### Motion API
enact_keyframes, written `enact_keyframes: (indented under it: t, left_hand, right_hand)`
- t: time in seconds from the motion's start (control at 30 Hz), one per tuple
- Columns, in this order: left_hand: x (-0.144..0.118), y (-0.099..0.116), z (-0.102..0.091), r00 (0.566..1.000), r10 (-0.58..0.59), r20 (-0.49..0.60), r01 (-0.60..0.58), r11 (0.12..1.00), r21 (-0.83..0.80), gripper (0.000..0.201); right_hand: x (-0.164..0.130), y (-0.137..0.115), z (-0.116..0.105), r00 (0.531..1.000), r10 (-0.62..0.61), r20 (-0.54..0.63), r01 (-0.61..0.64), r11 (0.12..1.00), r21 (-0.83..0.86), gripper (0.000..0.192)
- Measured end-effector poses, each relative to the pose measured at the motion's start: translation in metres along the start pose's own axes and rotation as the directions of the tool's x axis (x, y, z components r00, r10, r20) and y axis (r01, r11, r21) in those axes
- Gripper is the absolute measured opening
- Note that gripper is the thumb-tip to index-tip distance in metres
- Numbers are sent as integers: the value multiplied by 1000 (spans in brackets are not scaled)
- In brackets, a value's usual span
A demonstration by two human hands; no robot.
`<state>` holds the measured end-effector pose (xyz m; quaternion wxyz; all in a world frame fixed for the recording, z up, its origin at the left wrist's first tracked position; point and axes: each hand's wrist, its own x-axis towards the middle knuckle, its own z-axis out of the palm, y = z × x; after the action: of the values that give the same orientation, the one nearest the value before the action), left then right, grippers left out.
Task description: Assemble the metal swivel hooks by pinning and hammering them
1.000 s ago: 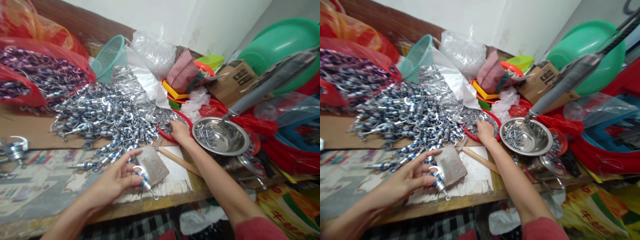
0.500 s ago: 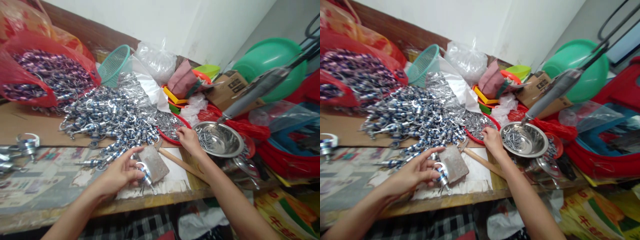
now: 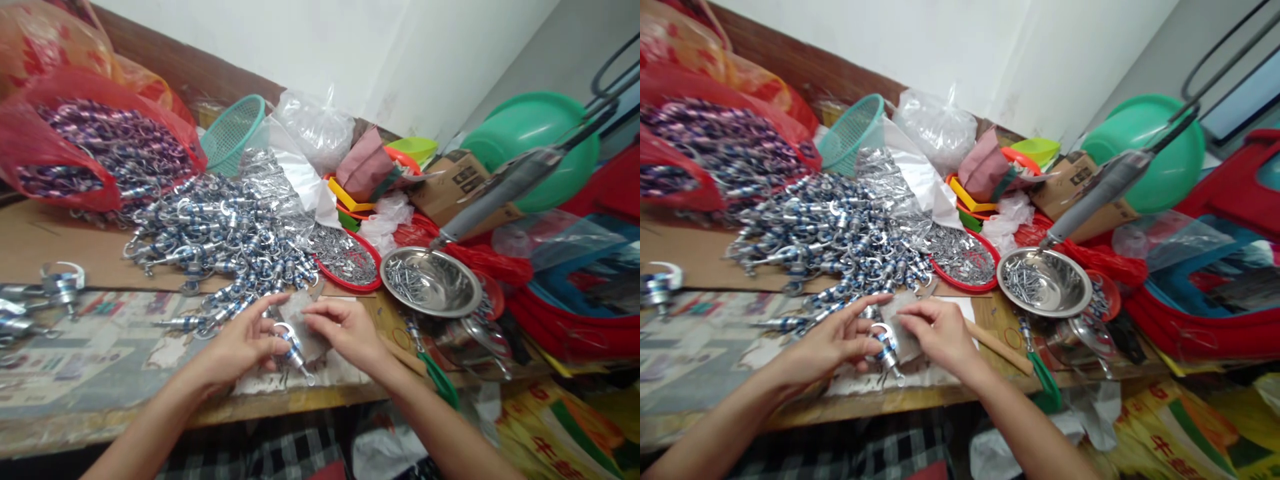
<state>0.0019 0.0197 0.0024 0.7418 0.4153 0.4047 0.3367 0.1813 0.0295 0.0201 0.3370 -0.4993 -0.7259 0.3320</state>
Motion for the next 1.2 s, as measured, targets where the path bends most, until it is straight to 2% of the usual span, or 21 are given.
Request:
enact_keyframes:
  t: [0.07, 0.17, 0.27, 0.37, 0.47, 0.6, 0.77, 0.93, 1.03, 1.13, 1.2]
  left_hand:
    - [0, 0, 0, 1000, 5, 14, -5, 1000, 9, 74]
    - [0, -1, -1, 1000, 14, 27, -14, 1000, 14, 72]
    - [0, -1, -2, 1000, 15, 19, -15, 1000, 15, 70]
    - [0, -2, -2, 1000, 16, 11, -16, 1000, 12, 70]
    - [1, -2, -2, 1000, 14, 4, -14, 1000, 15, 72]
    - [1, -2, -1, 1000, 15, 5, -15, 1000, 25, 73]
    - [0, -4, -2, 1000, 7, -4, -7, 1000, 23, 74]
    - [0, -4, -2, 1000, 13, -11, -13, 1000, 24, 73]
    - [1, -4, -2, 1000, 13, -9, -13, 999, 29, 72]
    - [1, -3, -2, 1000, 16, 2, -16, 1000, 24, 71]
    - [2, -2, -2, 1000, 9, -5, -9, 1000, 18, 73]
  right_hand:
    - [-12, -7, 11, 998, -52, -23, 52, 999, -5, 12]
    - [-20, -8, 19, 982, -179, -62, 168, 974, -153, 14]
    - [-22, -4, 18, 957, -290, -26, 267, 910, -316, 16]
    - [-21, -2, 12, 944, -328, 34, 317, 875, -367, 19]
    - [-20, -4, 5, 953, -298, 58, 299, 893, -337, 18]
    - [-25, -13, 1, 975, -187, 120, 214, 936, -280, 13]
    - [-31, -20, 1, 960, -150, 235, 232, 895, -380, 22]
    - [-19, -15, 5, 994, -37, 101, 56, 981, -185, 20]
    - [-11, -14, 10, 995, 25, 94, -6, 979, -205, 20]
    - [-7, -14, 12, 989, 22, 144, 19, 961, -277, 21]
    - [-5, -14, 10, 979, -33, 201, 93, 950, -297, 18]
